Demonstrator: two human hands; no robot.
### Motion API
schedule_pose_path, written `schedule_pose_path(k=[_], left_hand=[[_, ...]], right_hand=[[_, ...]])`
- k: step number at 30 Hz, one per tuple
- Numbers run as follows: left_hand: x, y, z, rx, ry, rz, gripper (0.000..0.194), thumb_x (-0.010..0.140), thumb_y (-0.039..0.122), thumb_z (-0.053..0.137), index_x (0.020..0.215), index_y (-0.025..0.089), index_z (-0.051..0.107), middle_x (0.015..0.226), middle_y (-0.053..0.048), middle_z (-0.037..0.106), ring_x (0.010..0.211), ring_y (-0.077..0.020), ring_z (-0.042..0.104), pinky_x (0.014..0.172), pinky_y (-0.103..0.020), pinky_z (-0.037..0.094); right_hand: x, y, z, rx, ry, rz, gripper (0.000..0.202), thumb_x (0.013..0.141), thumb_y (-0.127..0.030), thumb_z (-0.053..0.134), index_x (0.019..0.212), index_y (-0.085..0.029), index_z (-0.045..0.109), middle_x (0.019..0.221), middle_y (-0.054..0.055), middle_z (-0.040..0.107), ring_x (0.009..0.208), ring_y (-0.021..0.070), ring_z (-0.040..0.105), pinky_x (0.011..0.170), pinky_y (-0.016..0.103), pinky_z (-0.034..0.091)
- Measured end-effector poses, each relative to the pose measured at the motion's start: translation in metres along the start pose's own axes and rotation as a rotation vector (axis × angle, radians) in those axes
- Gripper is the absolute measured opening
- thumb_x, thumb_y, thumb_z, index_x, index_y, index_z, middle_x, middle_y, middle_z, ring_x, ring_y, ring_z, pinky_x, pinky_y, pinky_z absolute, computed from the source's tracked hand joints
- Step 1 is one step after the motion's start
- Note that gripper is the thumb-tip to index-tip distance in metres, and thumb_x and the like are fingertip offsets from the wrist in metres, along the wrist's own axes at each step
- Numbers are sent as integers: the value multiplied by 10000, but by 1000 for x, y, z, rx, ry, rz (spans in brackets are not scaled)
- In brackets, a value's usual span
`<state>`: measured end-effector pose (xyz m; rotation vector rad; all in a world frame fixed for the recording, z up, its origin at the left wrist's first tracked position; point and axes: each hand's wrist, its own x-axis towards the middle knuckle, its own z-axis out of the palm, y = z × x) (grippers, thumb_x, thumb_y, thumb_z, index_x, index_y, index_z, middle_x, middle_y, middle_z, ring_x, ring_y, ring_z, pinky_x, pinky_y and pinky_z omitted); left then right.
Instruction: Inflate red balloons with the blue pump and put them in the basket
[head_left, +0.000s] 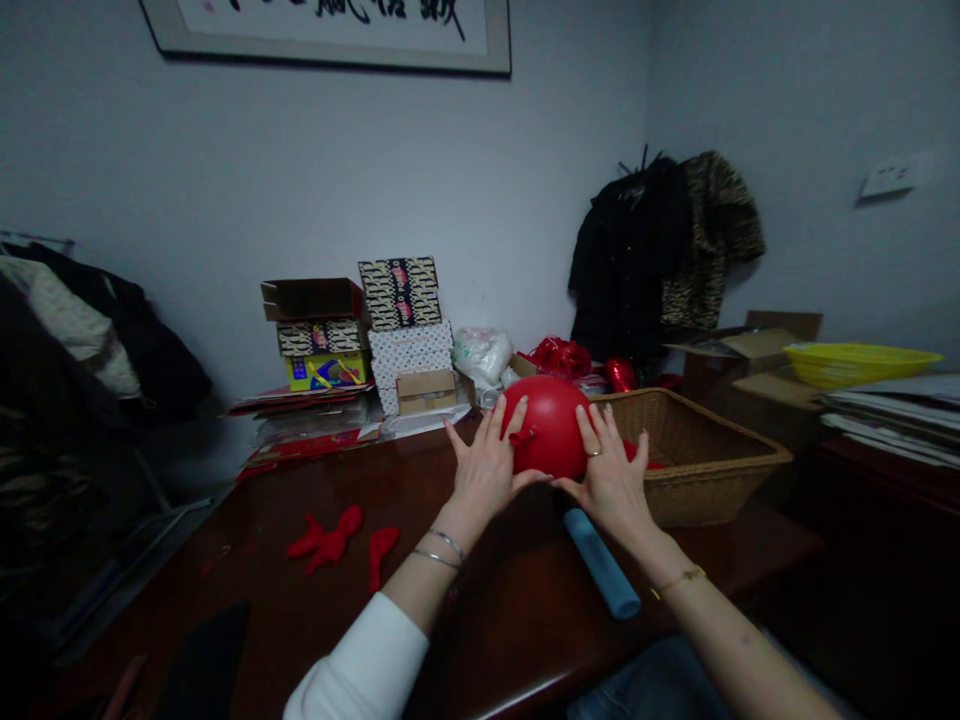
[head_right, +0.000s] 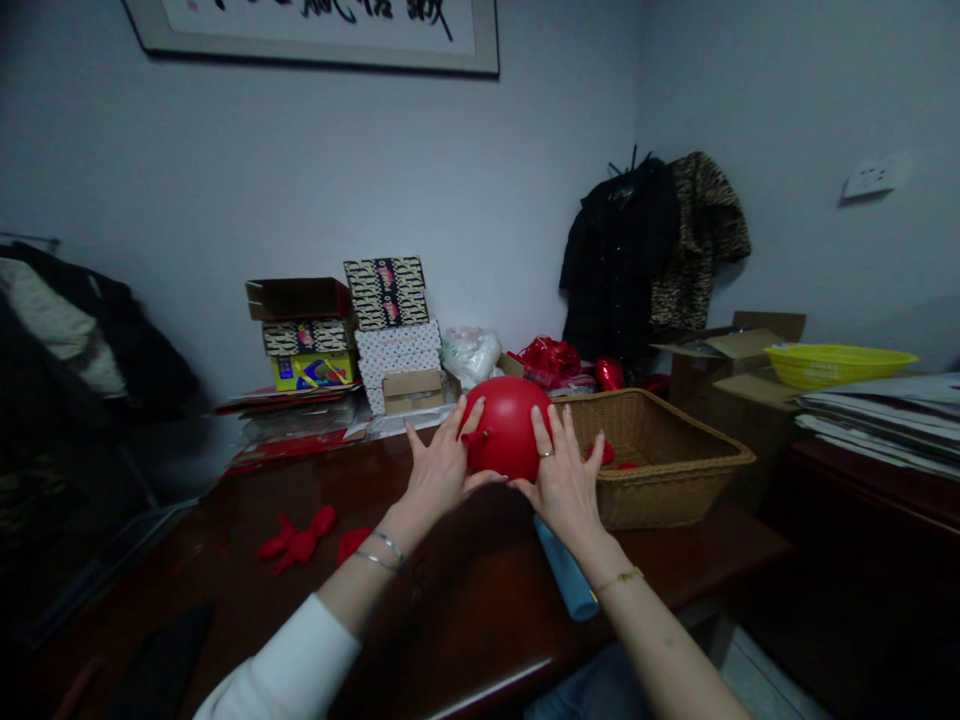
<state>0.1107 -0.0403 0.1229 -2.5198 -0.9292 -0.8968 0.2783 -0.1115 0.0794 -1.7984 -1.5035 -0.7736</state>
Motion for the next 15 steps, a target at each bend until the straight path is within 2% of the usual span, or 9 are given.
schedule_pose_path(k=[9, 15], left_hand=[[44, 27, 19, -60, 41, 115, 932, 753, 615, 496, 1454, 246, 5, 1510, -183, 84, 1334, -347, 222, 996, -683, 48], [74, 50, 32, -11, 27, 134, 922, 756, 640, 462, 1450, 278, -24, 1516, -145, 101, 1337, -358, 206, 997, -679, 109]], right_hand=[[12, 40, -8, -84, 65, 64, 861, 812, -490, 497, 1438, -170, -1, 1483, 162, 181, 1361, 314, 115, 1010, 627, 54], [20, 72, -12, -168, 114, 99, 892, 787, -529, 514, 1436, -162, 23, 1474, 176, 203, 1353, 320, 134, 1000, 637, 72]])
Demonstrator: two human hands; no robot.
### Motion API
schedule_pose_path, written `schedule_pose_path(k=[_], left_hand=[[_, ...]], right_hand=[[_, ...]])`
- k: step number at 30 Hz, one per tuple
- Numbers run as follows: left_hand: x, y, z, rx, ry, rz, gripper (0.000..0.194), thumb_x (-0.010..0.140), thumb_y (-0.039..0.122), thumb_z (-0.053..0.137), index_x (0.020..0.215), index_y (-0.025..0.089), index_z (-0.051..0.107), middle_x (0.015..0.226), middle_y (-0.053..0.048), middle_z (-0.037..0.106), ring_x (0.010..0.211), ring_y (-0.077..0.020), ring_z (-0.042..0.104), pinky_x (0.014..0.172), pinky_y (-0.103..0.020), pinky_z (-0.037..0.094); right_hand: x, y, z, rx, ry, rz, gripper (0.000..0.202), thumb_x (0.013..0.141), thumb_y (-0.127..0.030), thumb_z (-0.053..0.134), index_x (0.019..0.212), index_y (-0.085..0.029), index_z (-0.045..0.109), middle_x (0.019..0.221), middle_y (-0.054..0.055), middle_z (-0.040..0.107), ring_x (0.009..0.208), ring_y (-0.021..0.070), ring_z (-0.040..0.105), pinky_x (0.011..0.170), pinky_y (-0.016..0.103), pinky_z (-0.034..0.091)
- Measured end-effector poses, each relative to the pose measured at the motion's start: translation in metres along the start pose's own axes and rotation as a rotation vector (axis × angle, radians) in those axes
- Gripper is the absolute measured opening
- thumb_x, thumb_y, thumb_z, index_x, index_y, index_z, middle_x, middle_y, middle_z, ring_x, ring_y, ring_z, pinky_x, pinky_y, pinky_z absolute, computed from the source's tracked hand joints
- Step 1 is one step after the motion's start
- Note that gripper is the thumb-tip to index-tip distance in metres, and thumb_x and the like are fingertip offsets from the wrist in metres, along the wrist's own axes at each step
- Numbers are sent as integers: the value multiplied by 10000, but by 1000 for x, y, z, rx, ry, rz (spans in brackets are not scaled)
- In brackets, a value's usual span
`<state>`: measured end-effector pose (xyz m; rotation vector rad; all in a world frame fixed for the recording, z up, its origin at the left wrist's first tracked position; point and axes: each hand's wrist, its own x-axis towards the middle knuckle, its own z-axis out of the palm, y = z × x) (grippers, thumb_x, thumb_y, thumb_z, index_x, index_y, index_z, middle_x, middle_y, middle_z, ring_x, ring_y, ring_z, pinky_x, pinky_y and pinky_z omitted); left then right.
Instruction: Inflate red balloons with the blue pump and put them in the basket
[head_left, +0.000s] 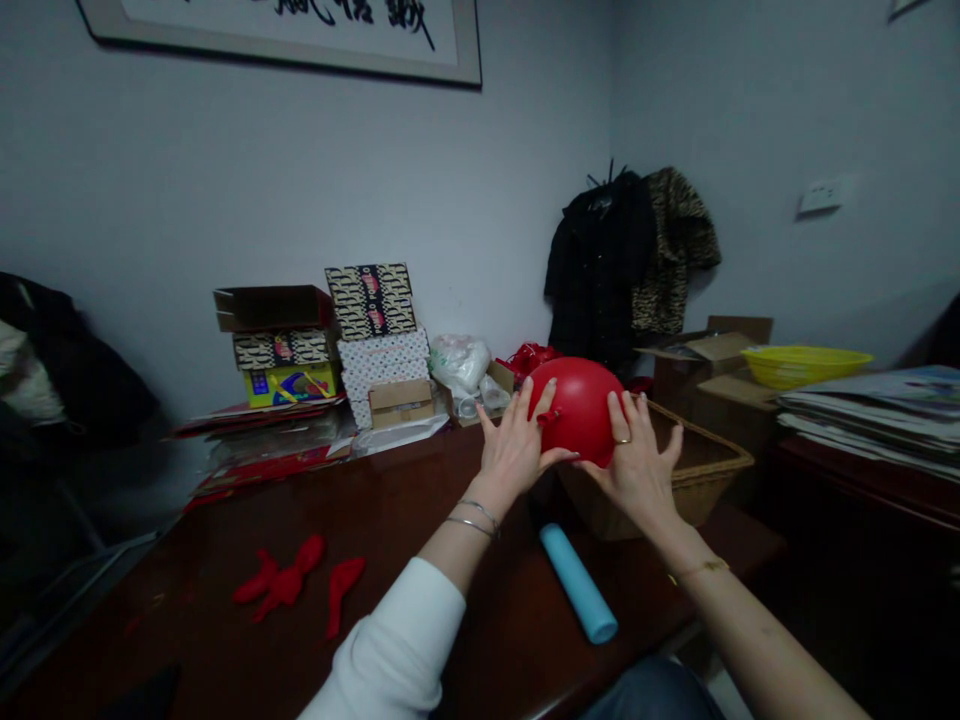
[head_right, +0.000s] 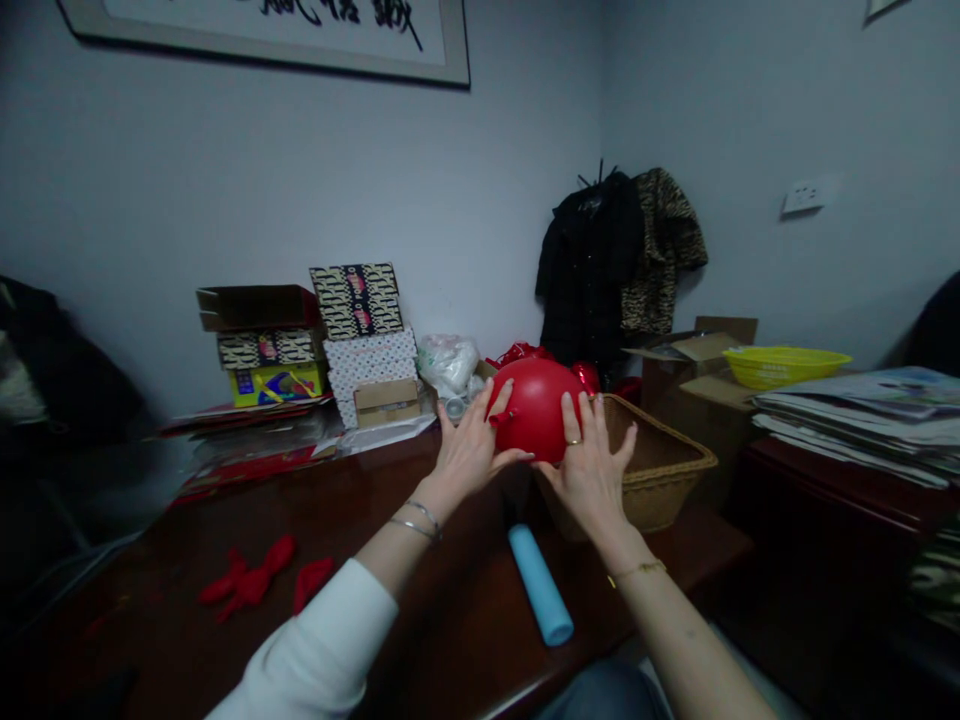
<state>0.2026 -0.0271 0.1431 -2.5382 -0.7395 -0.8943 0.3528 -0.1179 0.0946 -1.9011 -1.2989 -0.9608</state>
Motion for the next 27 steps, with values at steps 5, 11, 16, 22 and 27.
schedule_pose_path(k=[5, 11, 16, 22, 27], left_hand=[[18, 17, 18, -58, -42, 10, 883, 786, 617, 444, 1446, 296, -45, 1521, -139, 74, 1333, -352, 229, 997, -664, 158], [31, 33, 38, -177, -90, 43, 825, 838, 574, 385, 1445, 257, -76, 1519, -145, 73, 1337, -323, 237, 999, -655, 187], [27, 36, 49, -144, -99, 53, 793, 842, 594, 334, 1454, 217, 0, 1514, -140, 118, 1352, -316, 198, 1014, -661, 131], [14, 23, 56, -76, -78, 41, 778, 841, 606, 308, 1456, 197, 63, 1514, -113, 138, 1377, -296, 107, 1037, -638, 103], [0, 13, 58, -42, -61, 19, 754, 846, 596, 307, 1454, 198, 106, 1514, -97, 150, 1385, -281, 51, 1049, -620, 107]], right_hand=[[0, 23, 7, -53, -7, 32, 937, 753, -556, 543, 1434, -150, 43, 1466, 197, 204, 1348, 337, 133, 988, 647, 87], [-6, 44, 15, -111, -22, 121, 949, 748, -592, 523, 1432, -140, 46, 1469, 208, 179, 1349, 334, 114, 981, 652, 86], [-12, 56, 24, -143, -45, 182, 986, 741, -656, 483, 1430, -116, 28, 1466, 236, 160, 1342, 370, 81, 951, 691, 83], [-17, 56, 34, -174, -83, 179, 1026, 717, -690, 473, 1426, -86, 42, 1468, 241, 145, 1341, 389, 26, 952, 691, 83], [-18, 42, 36, -220, -74, 181, 887, 793, -601, 409, 1423, -68, 82, 1467, 237, 157, 1338, 384, 70, 979, 654, 91]])
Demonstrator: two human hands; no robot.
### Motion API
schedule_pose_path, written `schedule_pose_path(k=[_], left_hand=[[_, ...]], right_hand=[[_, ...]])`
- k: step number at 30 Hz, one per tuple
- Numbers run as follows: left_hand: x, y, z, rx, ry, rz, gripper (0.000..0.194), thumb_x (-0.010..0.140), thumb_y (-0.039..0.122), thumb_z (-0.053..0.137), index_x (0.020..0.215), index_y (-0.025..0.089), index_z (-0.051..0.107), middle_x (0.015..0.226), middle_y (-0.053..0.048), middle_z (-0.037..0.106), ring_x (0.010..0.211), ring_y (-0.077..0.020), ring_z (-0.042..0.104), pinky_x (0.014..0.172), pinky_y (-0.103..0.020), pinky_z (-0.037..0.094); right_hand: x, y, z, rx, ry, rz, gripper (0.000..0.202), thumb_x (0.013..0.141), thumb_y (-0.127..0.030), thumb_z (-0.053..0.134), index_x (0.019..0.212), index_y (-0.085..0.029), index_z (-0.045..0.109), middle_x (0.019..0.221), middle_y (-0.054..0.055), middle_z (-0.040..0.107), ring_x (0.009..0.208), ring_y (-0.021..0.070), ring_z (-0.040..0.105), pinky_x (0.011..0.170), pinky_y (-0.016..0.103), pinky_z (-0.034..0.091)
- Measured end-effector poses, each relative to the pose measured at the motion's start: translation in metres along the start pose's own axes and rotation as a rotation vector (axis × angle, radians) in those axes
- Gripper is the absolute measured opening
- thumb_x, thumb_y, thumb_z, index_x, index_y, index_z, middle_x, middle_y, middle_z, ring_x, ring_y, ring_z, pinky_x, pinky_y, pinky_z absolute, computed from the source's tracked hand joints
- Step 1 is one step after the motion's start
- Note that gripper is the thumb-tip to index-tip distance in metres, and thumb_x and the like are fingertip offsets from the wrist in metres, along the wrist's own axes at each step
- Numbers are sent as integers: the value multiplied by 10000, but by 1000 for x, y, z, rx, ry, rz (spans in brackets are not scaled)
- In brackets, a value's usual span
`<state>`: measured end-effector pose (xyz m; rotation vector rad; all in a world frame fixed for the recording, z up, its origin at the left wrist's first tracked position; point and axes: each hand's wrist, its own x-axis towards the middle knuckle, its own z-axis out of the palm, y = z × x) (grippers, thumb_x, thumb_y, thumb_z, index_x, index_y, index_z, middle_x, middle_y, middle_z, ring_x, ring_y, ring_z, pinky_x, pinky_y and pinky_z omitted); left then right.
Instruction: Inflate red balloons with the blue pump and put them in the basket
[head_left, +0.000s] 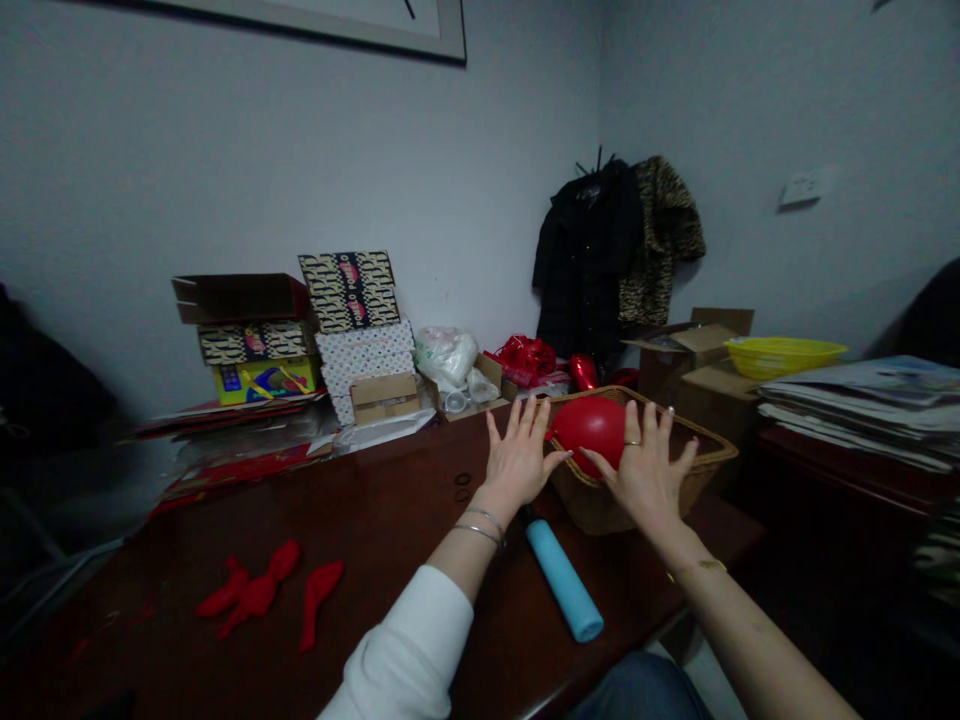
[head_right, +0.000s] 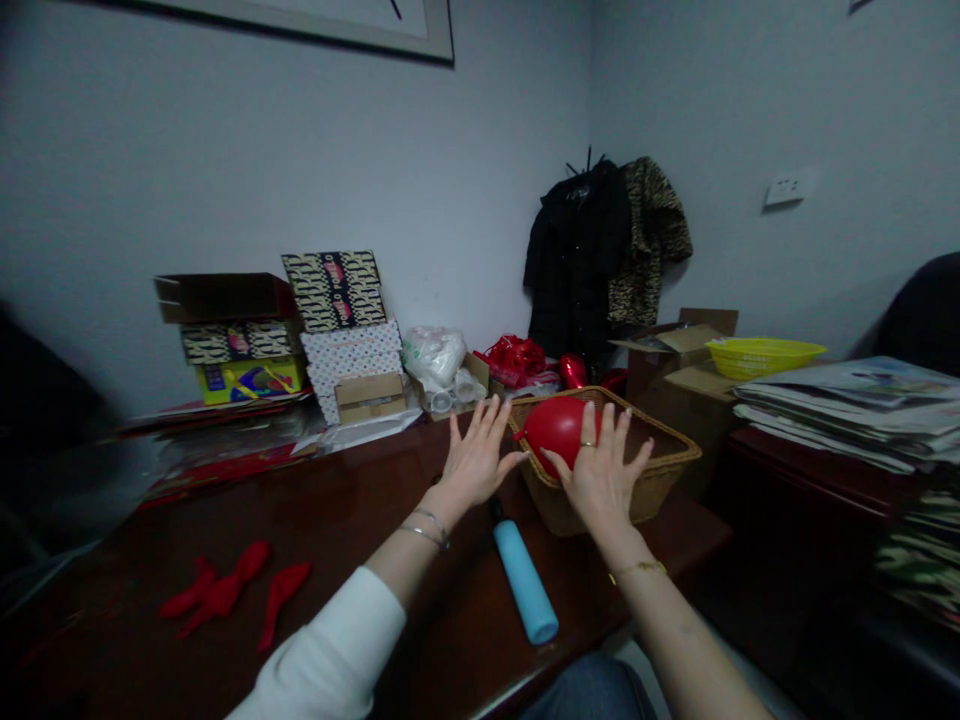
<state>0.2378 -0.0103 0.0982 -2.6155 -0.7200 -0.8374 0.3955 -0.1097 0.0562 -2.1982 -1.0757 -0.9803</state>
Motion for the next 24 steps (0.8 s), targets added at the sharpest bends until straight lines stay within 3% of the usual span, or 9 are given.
schedule_pose_path(k=[6, 16, 24], left_hand=[[-22, -13, 3, 9, 19, -30, 759, 841, 605, 310, 1450, 187, 136, 1516, -97, 143, 1388, -266, 15, 1070, -585, 102], [-60, -41, 3, 45, 12, -106, 747, 846, 600, 305, 1449, 190, 144, 1520, -104, 118, 1387, -274, -2, 1074, -586, 61], [-113, -72, 13, 78, -73, -224, 750, 844, 594, 318, 1447, 181, 151, 1519, -104, 125, 1387, -269, -16, 1077, -583, 86]], right_hand=[[-7, -25, -3, 56, 31, -22, 786, 830, -494, 395, 1424, -77, 92, 1467, 223, 177, 1345, 370, 75, 997, 639, 82], [-22, -86, -11, 181, 34, -144, 735, 869, -498, 382, 1408, -47, 167, 1462, 237, 183, 1357, 350, 73, 1021, 604, 136], [-66, -125, 11, 288, -35, -249, 659, 899, -408, 369, 1411, -51, 159, 1470, 231, 166, 1359, 344, 84, 1030, 584, 169]])
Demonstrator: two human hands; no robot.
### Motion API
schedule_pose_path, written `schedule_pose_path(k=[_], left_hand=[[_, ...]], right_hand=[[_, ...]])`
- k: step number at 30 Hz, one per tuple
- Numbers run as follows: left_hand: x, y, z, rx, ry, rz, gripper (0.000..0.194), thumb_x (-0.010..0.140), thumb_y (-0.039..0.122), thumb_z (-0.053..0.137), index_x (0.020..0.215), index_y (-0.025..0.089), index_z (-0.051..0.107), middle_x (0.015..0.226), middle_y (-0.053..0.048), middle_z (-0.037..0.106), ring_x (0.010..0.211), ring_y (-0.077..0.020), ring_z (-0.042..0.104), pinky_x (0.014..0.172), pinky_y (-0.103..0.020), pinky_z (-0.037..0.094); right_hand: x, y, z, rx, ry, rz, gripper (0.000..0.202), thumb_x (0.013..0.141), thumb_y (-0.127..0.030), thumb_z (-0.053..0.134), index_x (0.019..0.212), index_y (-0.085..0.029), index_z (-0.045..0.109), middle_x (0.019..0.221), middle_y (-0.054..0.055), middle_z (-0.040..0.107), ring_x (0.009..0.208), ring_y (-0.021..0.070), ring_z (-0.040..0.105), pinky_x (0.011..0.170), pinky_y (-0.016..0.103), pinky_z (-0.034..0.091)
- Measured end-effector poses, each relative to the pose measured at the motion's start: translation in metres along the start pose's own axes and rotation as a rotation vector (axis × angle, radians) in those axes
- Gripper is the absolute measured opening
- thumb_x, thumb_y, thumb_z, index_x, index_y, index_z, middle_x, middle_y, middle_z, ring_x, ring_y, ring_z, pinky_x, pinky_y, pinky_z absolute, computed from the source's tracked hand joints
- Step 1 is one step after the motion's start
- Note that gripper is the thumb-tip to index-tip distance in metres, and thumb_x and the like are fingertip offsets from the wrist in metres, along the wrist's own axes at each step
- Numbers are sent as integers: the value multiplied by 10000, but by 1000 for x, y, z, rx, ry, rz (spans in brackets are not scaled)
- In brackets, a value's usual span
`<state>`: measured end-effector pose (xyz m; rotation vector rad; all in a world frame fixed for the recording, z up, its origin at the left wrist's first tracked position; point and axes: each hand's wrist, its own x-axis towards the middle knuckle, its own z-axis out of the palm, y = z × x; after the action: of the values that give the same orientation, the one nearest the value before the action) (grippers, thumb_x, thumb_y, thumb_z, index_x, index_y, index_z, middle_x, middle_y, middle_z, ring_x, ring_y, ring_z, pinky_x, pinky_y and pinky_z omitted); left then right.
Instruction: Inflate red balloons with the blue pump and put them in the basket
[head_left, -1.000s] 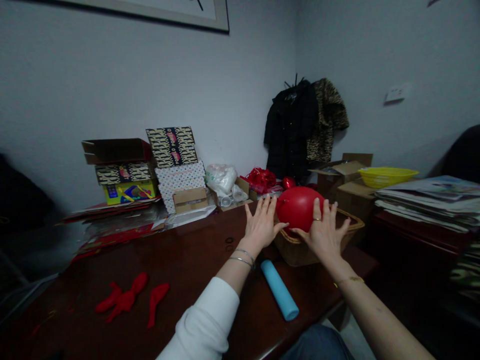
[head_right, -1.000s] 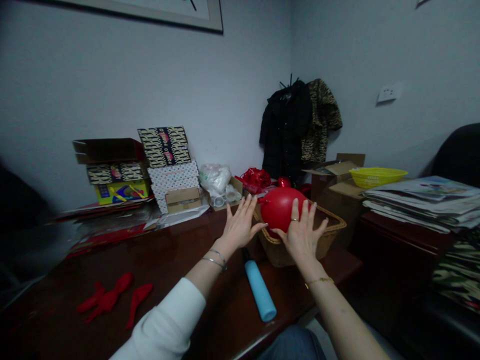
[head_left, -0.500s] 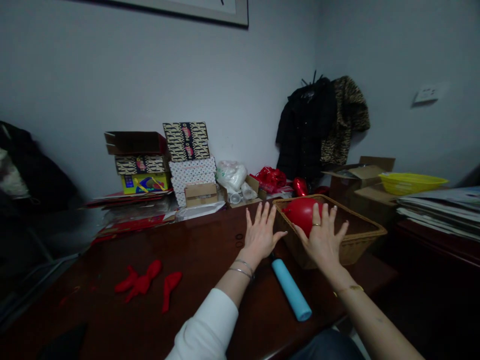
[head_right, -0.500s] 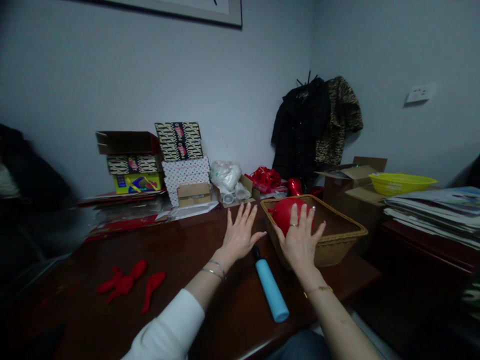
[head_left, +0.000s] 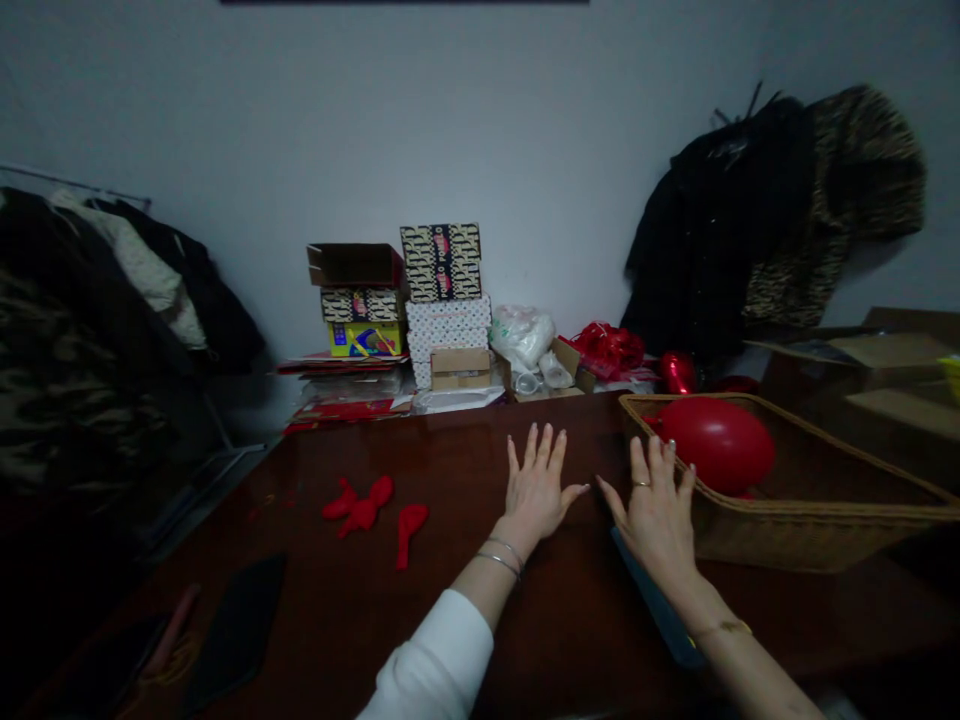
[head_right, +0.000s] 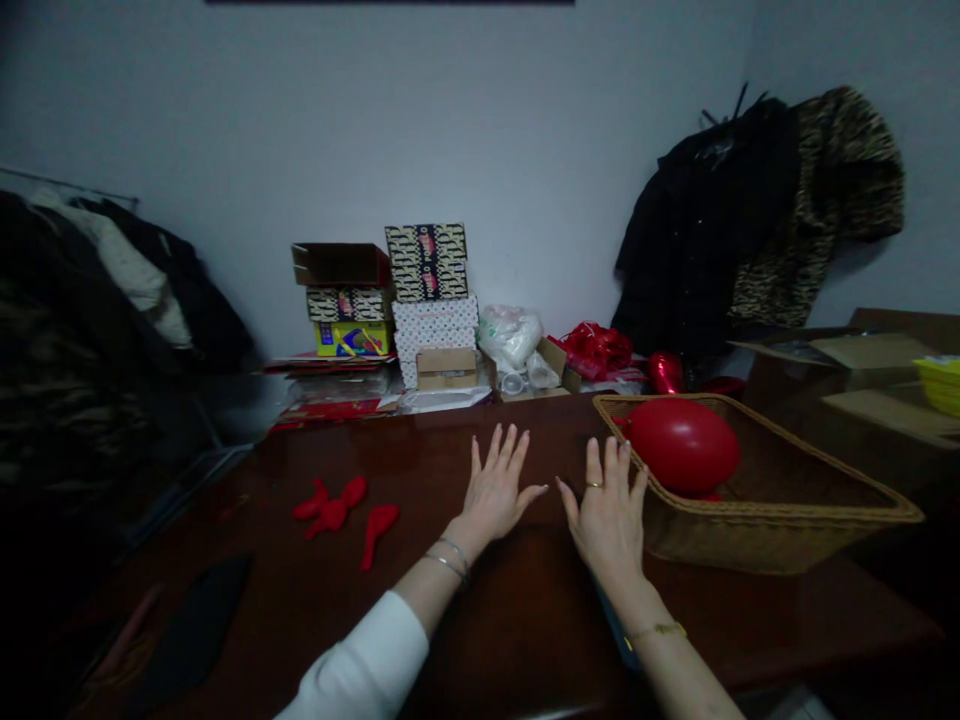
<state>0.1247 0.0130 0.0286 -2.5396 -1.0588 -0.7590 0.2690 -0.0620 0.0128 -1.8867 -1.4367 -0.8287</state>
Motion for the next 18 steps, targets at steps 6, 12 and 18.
schedule_pose_path(k=[6, 12, 18], left_hand=[[-42, -45, 18, 37, -65, -96, 735, 849, 596, 304, 1444, 186, 169, 1514, -113, 146, 1387, -269, 5, 1076, -578, 81], [-86, -100, 30, 113, -132, -229, 715, 861, 549, 341, 1442, 166, 176, 1509, -119, 159, 1386, -268, 28, 1078, -566, 73], [-132, -155, 30, 215, -187, -400, 670, 873, 505, 348, 1439, 174, 209, 1503, -116, 178, 1387, -257, 46, 1081, -544, 94]], right_hand=[[-26, -13, 26, 29, -71, -50, 633, 908, -408, 320, 1408, -48, 173, 1460, 236, 192, 1353, 358, 106, 1004, 608, 189], [-43, -15, 48, 34, -120, -80, 624, 909, -421, 279, 1391, -29, 221, 1454, 230, 212, 1356, 353, 93, 1011, 608, 167], [-55, -13, 61, 52, -140, -91, 650, 897, -454, 221, 1385, -25, 243, 1453, 225, 225, 1359, 346, 97, 1024, 609, 146]])
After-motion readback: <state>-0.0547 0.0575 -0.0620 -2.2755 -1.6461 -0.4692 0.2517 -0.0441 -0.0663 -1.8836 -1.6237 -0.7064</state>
